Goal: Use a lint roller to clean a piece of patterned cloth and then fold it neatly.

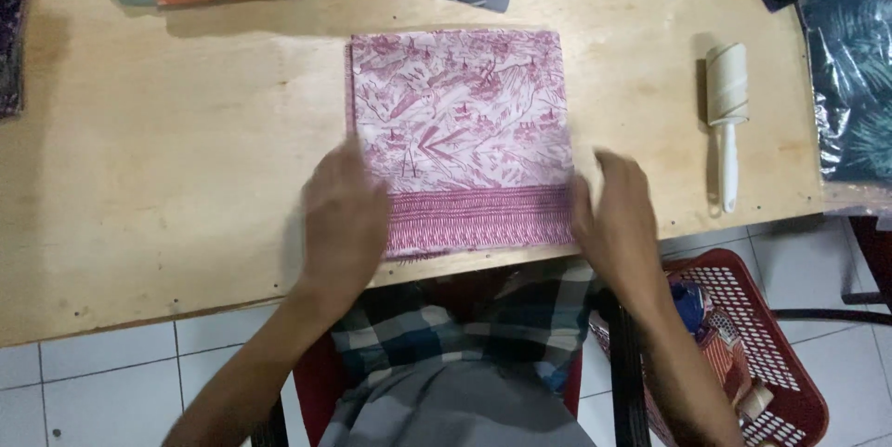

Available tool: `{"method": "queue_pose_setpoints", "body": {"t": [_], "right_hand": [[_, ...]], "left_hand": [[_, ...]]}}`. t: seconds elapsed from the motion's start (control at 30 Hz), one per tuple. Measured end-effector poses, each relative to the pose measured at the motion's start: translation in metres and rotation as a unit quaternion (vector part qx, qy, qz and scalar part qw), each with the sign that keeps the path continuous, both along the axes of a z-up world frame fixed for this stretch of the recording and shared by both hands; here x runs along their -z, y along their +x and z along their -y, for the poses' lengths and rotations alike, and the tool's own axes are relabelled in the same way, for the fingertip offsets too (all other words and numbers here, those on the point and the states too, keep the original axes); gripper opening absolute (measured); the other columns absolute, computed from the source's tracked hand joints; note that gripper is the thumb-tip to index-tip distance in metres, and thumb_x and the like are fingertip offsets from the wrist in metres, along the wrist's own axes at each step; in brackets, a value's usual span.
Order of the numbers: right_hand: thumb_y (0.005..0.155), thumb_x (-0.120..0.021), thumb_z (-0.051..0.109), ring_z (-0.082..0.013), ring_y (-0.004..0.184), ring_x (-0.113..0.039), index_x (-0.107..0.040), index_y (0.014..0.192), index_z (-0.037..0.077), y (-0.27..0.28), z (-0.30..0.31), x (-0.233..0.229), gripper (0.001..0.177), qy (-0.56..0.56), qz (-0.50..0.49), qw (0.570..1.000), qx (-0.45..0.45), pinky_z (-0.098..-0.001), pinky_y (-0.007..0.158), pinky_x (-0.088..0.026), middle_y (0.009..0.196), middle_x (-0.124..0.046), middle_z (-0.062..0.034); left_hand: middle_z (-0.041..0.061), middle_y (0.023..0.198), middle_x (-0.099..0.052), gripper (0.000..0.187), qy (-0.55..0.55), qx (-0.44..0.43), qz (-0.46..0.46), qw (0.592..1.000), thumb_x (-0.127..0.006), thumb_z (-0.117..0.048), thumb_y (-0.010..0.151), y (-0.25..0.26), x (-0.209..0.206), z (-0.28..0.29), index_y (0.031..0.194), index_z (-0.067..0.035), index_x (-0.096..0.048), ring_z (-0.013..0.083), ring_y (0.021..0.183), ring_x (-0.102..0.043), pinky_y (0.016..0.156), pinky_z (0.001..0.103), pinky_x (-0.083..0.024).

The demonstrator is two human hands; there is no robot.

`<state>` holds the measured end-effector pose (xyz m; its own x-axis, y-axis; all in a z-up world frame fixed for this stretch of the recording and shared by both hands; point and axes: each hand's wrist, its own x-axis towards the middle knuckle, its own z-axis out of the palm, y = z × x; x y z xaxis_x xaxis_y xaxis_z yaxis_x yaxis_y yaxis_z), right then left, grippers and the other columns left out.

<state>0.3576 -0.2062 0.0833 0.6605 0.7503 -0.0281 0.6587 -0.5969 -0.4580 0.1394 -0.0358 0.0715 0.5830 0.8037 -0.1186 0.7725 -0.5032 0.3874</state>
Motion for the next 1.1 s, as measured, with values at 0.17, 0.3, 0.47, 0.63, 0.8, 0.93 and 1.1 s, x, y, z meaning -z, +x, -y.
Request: {"method": "queue_pose_setpoints", "body": {"t": [0.17, 0.3, 0.47, 0.63, 0.8, 0.93, 1.1], "right_hand": [[0.104, -0.044, 0.022, -0.0462, 0.151, -0.028, -0.044, 0.151, -0.005, 0.01, -0.087, 0.035, 0.055, -0.047, 0.082, 0.983, -0.155, -0.0583, 0.119, -0.026, 0.158, -0.04, -0.0317], [0.106, -0.034, 0.037, -0.0371, 0.157, -0.015, -0.023, 0.165, 0.01, 0.044, -0.136, 0.087, 0.066, -0.059, 0.08, 0.989, -0.105, -0.0569, 0.125, -0.015, 0.171, -0.02, -0.0174], [0.103, -0.016, 0.05, -0.0287, 0.158, -0.003, -0.012, 0.163, 0.017, 0.066, -0.143, 0.094, 0.069, -0.068, 0.104, 0.988, -0.088, -0.0551, 0.125, -0.001, 0.171, -0.006, -0.0095], [0.103, -0.023, 0.042, -0.0302, 0.157, 0.002, -0.013, 0.162, 0.006, 0.064, -0.136, 0.093, 0.07, -0.047, 0.106, 0.991, -0.062, -0.053, 0.125, 0.004, 0.17, -0.005, -0.0143], [0.106, -0.02, 0.035, -0.0337, 0.158, -0.007, -0.021, 0.165, 0.008, -0.008, -0.11, 0.071, 0.065, -0.064, 0.063, 0.988, -0.128, -0.0526, 0.126, -0.002, 0.172, -0.012, -0.0153], [0.104, -0.018, 0.036, -0.0321, 0.159, -0.007, -0.023, 0.165, 0.012, -0.015, -0.08, 0.061, 0.065, -0.083, 0.055, 0.978, -0.184, -0.0519, 0.126, -0.002, 0.172, -0.016, -0.013], [0.105, -0.022, 0.038, -0.0363, 0.157, -0.012, -0.03, 0.163, 0.014, -0.003, -0.053, 0.068, 0.064, -0.062, 0.059, 0.988, -0.131, -0.0554, 0.124, -0.006, 0.169, -0.024, -0.0178]], "left_hand": [[0.027, 0.161, -0.036, 0.057, 0.037, 0.238, 0.079, 0.967, -0.047, -0.021, 0.104, 0.097, 0.063, -0.017, 0.157, -0.001, -0.037, 0.0423, 0.153, -0.029, 0.123, 0.058, -0.022], [0.017, 0.17, -0.023, 0.059, 0.053, 0.174, 0.048, 0.982, -0.035, -0.036, 0.109, 0.144, 0.089, -0.058, 0.162, -0.009, -0.031, 0.0327, 0.158, -0.017, 0.127, 0.054, -0.007], [0.013, 0.171, -0.013, 0.067, 0.157, 0.105, -0.011, 0.982, -0.027, -0.047, 0.105, 0.129, 0.1, -0.089, 0.161, -0.012, -0.022, 0.0298, 0.16, -0.01, 0.128, 0.054, -0.004], [0.012, 0.172, -0.001, 0.067, 0.118, 0.067, -0.017, 0.991, -0.021, -0.047, 0.107, 0.117, 0.098, -0.094, 0.164, -0.014, -0.012, 0.0281, 0.158, 0.004, 0.126, 0.056, 0.006], [0.018, 0.173, -0.011, 0.063, 0.097, 0.125, -0.04, 0.987, -0.027, -0.041, 0.111, 0.09, 0.077, -0.03, 0.165, -0.009, -0.023, 0.0328, 0.159, -0.003, 0.126, 0.055, 0.004], [0.013, 0.173, -0.013, 0.066, 0.071, 0.18, -0.032, 0.981, -0.026, -0.046, 0.107, 0.053, 0.069, -0.019, 0.165, -0.015, -0.023, 0.0311, 0.16, -0.005, 0.126, 0.054, 0.001], [0.011, 0.173, -0.014, 0.07, 0.062, 0.138, -0.026, 0.988, -0.032, -0.05, 0.104, 0.014, 0.068, -0.025, 0.165, -0.018, -0.023, 0.031, 0.159, -0.008, 0.126, 0.054, 0.0]]}}
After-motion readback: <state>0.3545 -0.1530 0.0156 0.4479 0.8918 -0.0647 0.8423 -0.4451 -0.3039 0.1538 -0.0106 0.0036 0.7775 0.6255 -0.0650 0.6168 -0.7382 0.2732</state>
